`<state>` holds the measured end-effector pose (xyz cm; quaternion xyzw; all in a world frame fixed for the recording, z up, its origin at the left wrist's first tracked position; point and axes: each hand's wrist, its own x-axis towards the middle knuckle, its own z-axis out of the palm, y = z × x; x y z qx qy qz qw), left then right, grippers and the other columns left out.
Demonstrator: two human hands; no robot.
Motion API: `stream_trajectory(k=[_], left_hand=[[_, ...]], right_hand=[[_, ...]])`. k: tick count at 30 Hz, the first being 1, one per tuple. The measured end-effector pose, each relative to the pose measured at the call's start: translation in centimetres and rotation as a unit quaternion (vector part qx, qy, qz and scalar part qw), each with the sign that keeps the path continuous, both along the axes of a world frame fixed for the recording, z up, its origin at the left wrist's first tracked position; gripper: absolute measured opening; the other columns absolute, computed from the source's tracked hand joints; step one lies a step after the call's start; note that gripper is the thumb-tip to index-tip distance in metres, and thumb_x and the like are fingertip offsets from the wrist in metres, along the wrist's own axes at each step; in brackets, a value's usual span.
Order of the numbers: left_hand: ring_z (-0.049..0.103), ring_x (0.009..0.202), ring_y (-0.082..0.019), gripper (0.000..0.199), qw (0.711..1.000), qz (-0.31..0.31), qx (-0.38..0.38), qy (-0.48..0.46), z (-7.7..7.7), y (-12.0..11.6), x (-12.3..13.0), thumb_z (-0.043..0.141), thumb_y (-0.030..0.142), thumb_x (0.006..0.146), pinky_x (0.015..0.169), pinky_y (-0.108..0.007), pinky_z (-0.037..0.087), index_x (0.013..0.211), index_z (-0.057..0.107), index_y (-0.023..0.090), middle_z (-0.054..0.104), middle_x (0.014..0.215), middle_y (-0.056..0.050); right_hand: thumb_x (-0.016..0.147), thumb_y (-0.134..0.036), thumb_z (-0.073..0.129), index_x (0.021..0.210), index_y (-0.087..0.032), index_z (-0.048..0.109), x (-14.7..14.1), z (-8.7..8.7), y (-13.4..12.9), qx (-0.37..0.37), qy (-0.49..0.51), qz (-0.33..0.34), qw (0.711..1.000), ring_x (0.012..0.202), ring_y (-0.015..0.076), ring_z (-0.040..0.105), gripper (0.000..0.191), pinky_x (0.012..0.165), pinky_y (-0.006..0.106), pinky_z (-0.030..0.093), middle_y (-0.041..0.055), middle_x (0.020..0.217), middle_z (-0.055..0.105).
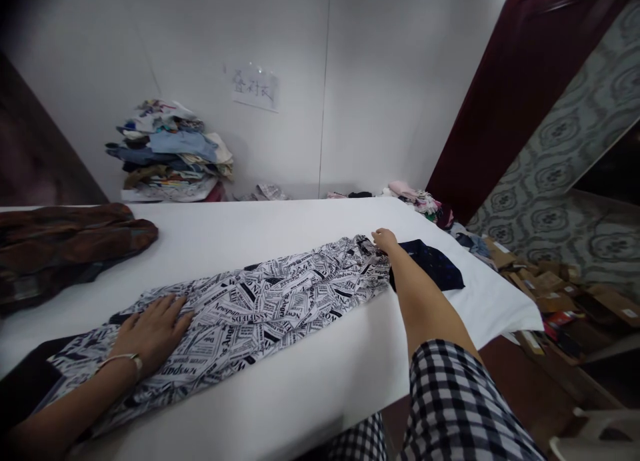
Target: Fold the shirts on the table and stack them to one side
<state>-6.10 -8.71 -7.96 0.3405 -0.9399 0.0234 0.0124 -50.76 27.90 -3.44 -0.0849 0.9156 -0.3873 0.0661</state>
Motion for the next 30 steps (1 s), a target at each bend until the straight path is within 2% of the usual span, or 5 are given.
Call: stream_trajectory(k=[7, 14, 22, 26, 30], left_hand=[[0.03, 0.138, -0.03, 0.063, 1.0, -0.007, 0.004, 0.011, 0.3, 0.3, -0.1, 0.025, 0.042, 0.088, 0.11, -0.051, 0.023, 0.139, 0.046, 0.012, 0.039, 0.148, -0.013], [0.031, 0.137, -0.029, 0.062, 1.0, -0.007, 0.006, 0.017, 0.9, 1.0, -0.2, 0.026, 0.041, 0.088, 0.109, -0.051, 0.024, 0.138, 0.046, 0.012, 0.04, 0.148, -0.013], [0.031, 0.137, -0.029, 0.059, 1.0, -0.015, 0.009, 0.013, 1.0, 1.6, -0.1, 0.025, 0.04, 0.091, 0.109, -0.05, 0.022, 0.14, 0.043, 0.011, 0.037, 0.149, -0.015], [0.029, 0.138, -0.028, 0.058, 1.0, -0.014, 0.017, 0.011, 1.0, 2.0, 0.2, 0.025, 0.04, 0.092, 0.11, -0.051, 0.021, 0.14, 0.041, 0.012, 0.034, 0.15, -0.015], [0.022, 0.141, -0.029, 0.059, 0.997, -0.012, 0.069, 0.023, 1.4, 2.4, 0.5, 0.028, 0.041, 0.092, 0.112, -0.052, 0.015, 0.142, 0.039, 0.013, 0.029, 0.153, -0.016]], right_hand=[[0.069, -0.027, 0.072, 0.087, -0.014, 0.071, 3.3, 0.5, 2.7, 0.14, 0.044, 0.028, 0.989, 0.105, 0.0275, 0.061, 0.022, 0.089, 0.03, 0.044, 0.0137, 0.104, 0.07], [0.077, -0.021, 0.064, 0.107, -0.016, 0.067, 8.1, 1.3, 3.5, 0.183, 0.121, 0.029, 0.975, 0.118, 0.0308, 0.054, 0.031, 0.098, 0.038, 0.04, 0.0164, 0.119, 0.064], [0.085, -0.043, 0.056, 0.128, -0.028, 0.058, 21.2, -0.6, -7.7, -0.051, 0.187, 0.331, 0.924, 0.138, 0.0237, 0.031, 0.045, 0.116, 0.041, 0.017, 0.0037, 0.145, 0.044], [0.086, -0.053, 0.051, 0.136, -0.03, 0.049, 27.2, -1.7, -12.8, -0.017, 0.146, 0.422, 0.895, 0.144, 0.0251, 0.014, 0.055, 0.116, 0.046, 0.006, 0.0033, 0.154, 0.028], [0.089, -0.056, 0.045, 0.141, -0.026, 0.043, 29.4, -3.7, -15.1, 0.114, 0.152, 0.444, 0.876, 0.144, 0.0302, 0.013, 0.06, 0.113, 0.054, 0.003, 0.0095, 0.155, 0.024]])
